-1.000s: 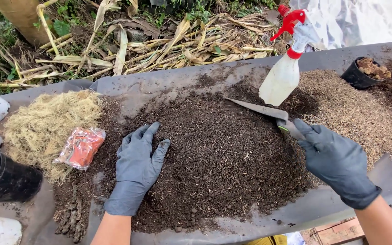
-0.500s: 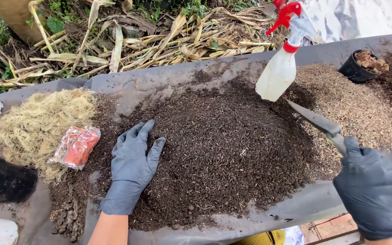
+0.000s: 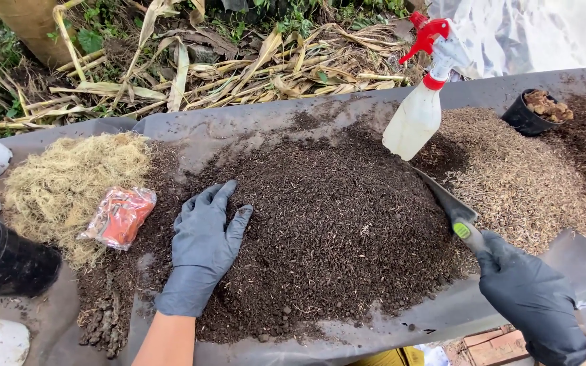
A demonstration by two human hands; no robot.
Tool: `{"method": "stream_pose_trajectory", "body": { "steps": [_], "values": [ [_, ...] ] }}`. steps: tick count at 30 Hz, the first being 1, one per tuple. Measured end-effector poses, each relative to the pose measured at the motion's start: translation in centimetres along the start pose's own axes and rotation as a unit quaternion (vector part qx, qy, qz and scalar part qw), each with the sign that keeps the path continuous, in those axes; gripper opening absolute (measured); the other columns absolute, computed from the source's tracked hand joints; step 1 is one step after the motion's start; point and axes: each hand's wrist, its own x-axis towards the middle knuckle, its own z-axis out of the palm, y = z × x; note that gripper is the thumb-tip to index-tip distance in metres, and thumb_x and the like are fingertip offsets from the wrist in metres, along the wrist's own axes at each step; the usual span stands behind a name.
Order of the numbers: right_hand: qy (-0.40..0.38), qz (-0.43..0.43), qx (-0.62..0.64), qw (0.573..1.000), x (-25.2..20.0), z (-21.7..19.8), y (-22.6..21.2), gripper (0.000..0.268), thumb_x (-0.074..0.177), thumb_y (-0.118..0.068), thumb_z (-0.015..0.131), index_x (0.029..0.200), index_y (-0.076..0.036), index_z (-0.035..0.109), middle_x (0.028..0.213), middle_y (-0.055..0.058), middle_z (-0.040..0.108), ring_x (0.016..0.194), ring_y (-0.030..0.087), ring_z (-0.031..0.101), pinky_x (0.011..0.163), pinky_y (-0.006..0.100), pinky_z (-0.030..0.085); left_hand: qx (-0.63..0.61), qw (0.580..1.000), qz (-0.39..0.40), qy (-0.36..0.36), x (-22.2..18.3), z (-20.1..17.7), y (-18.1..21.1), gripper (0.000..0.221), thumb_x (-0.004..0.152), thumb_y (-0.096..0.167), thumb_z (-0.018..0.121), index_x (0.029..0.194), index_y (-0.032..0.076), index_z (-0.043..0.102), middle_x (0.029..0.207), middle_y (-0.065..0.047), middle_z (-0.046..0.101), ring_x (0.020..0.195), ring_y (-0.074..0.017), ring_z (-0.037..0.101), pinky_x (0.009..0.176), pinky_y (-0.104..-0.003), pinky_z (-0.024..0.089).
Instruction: Preparing potting soil for seed pots by mixing and aerating it on a work table using a trowel and hands.
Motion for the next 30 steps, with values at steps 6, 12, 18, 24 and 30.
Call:
{"method": "stream_pose_trajectory", "body": {
  "steps": [6,12,18,24,30],
  "values": [
    [0.429,-0.273,-0.023,0.860,0.5,2.5,0.3,0.029,0.110,-0.034,0.062,0.136,-0.026,0.071,0.092,0.002,0.074,0.079,0.030,0.070,0.062,0.043,0.047,0.012,1.000,0.010,0.007,0.0,0.5,-0.4,0.073,0.093,0.068,0.035,0.155,0.031,0.045,0.147,-0.012,0.050,0.130,-0.0420,0.043,0.101,-0.062,0.041],
    [0.529,-0.173,-0.235,0.797,1.6,1.4,-1.9,0.034,0.118,-0.046,0.056,0.151,-0.042,0.066,0.080,-0.009,0.059,0.061,0.013,0.056,0.054,0.027,0.041,0.000,0.999,0.025,0.025,0.0,0.6,-0.6,0.075,0.093,0.069,0.033,0.153,0.028,0.047,0.147,-0.014,0.049,0.130,-0.0419,0.044,0.102,-0.063,0.039],
    [0.430,-0.076,-0.216,0.874,4.4,4.8,-3.8,0.068,0.130,-0.066,0.026,0.082,-0.024,0.048,0.064,-0.008,0.048,0.052,0.014,0.051,0.046,0.028,0.033,0.003,0.999,0.030,0.022,-0.2,0.8,-0.6,0.074,0.094,0.067,0.034,0.155,0.027,0.046,0.146,-0.011,0.050,0.127,-0.0395,0.045,0.099,-0.061,0.041],
    [0.249,-0.127,-0.195,0.940,2.3,0.2,-6.2,0.050,0.110,-0.063,0.020,0.139,-0.045,0.056,0.062,-0.009,0.069,0.042,0.012,0.064,0.038,0.027,0.044,-0.002,0.999,0.029,0.017,-0.2,0.2,-0.1,0.074,0.094,0.066,0.035,0.154,0.023,0.047,0.144,-0.013,0.052,0.116,-0.0416,0.050,0.088,-0.060,0.051],
    [0.370,-0.209,-0.129,0.896,1.5,-0.6,-5.4,0.052,0.104,-0.064,0.039,0.151,-0.053,0.058,0.088,-0.012,0.073,0.058,0.023,0.068,0.053,0.034,0.050,0.019,0.999,0.027,0.012,0.1,0.5,-0.4,0.072,0.095,0.064,0.038,0.155,0.026,0.044,0.144,-0.014,0.051,0.117,-0.0425,0.050,0.090,-0.061,0.049]
  ]
}}
